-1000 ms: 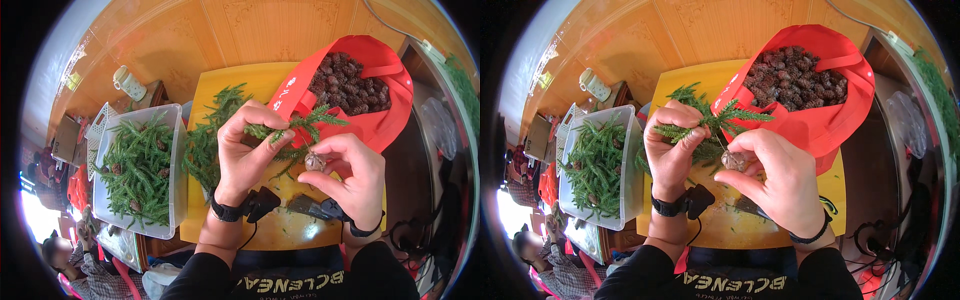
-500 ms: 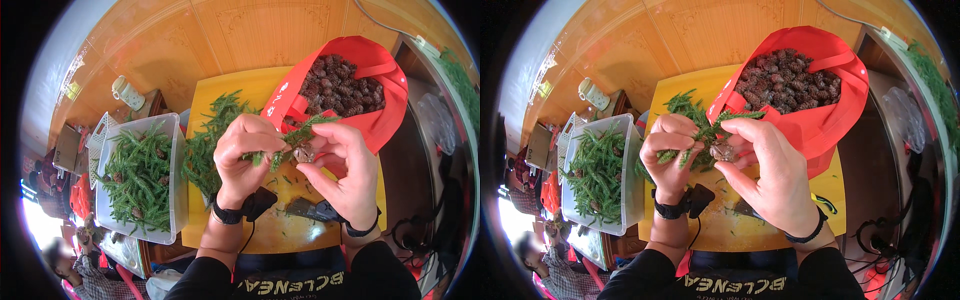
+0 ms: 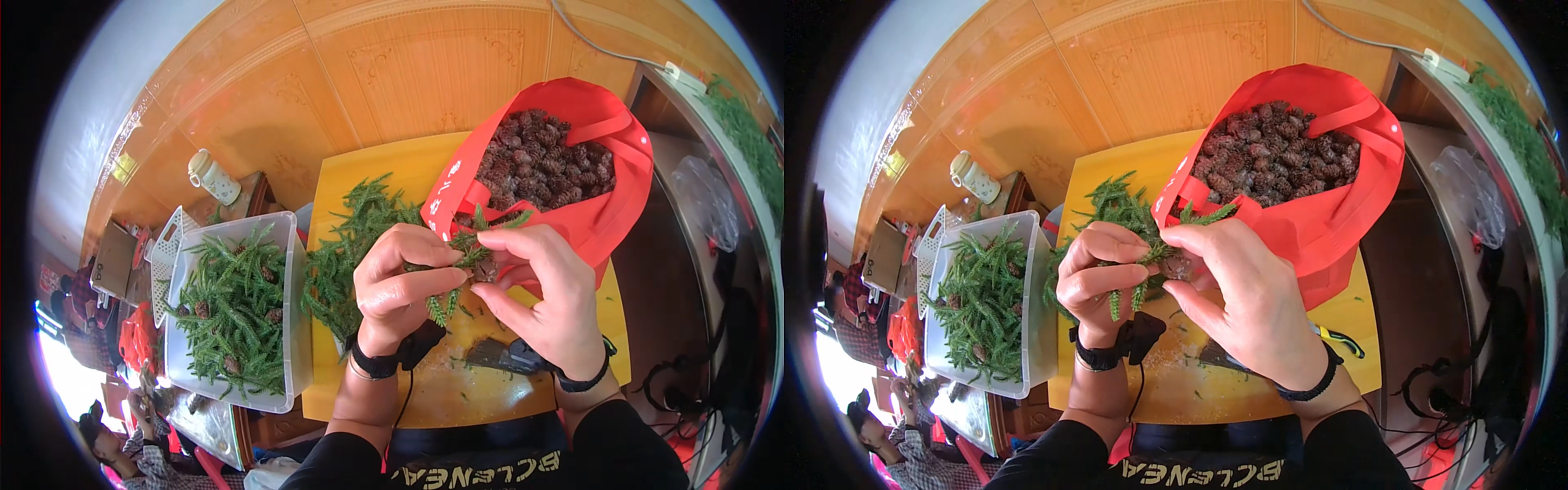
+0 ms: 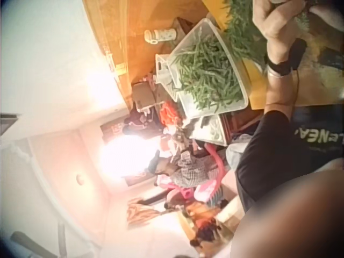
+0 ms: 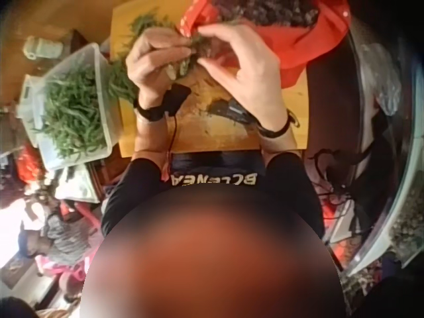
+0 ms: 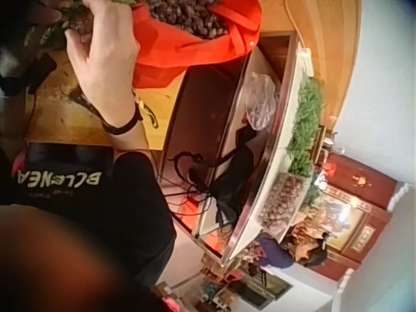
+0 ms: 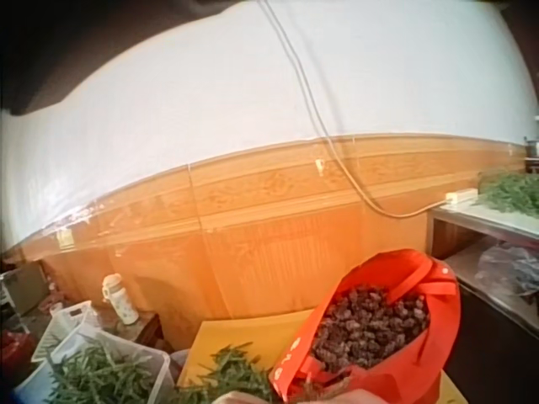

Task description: Trimming small green plant sprigs with a pair of cutters and placing them into a bin.

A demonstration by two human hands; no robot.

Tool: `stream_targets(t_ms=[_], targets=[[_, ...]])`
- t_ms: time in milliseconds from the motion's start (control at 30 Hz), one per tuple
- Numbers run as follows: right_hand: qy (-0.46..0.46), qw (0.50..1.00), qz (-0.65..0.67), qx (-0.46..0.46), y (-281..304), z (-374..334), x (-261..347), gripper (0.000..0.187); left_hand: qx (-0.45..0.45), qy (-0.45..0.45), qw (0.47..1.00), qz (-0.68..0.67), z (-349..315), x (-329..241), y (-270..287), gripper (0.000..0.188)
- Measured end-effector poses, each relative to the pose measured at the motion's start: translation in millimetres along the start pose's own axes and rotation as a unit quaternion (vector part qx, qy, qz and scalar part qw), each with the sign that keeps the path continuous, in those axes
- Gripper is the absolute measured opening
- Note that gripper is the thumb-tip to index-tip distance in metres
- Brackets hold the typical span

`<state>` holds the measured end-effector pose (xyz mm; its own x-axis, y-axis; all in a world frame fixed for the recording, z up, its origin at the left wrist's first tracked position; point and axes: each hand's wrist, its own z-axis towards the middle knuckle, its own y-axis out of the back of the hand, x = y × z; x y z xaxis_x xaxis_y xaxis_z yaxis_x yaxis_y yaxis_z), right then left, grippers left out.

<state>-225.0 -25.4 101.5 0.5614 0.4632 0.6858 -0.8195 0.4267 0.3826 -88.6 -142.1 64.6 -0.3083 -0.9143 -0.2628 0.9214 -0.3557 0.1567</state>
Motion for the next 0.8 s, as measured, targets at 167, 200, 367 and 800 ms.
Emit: stream_targets(t_ms=[167,200,367,800], targets=[[-0.014,1.000,0.021,-0.009,-3.1,0.3,-1.2,0.040,-0.007,-0.027,0.999,0.028,1.0,1.1,1.4,0.016],[-0.014,1.000,0.020,-0.009,-2.9,0.4,-1.1,0.040,-0.012,-0.031,0.999,0.032,1.7,1.2,0.8,0.017],[-0.023,1.000,0.010,-0.012,-3.2,0.9,-2.0,0.038,0.008,-0.007,1.000,0.007,7.0,0.5,2.5,0.022],[-0.011,0.999,-0.020,-0.037,-7.5,1.1,-6.6,0.035,0.050,0.242,0.965,-0.088,6.0,-15.2,5.6,0.020]])
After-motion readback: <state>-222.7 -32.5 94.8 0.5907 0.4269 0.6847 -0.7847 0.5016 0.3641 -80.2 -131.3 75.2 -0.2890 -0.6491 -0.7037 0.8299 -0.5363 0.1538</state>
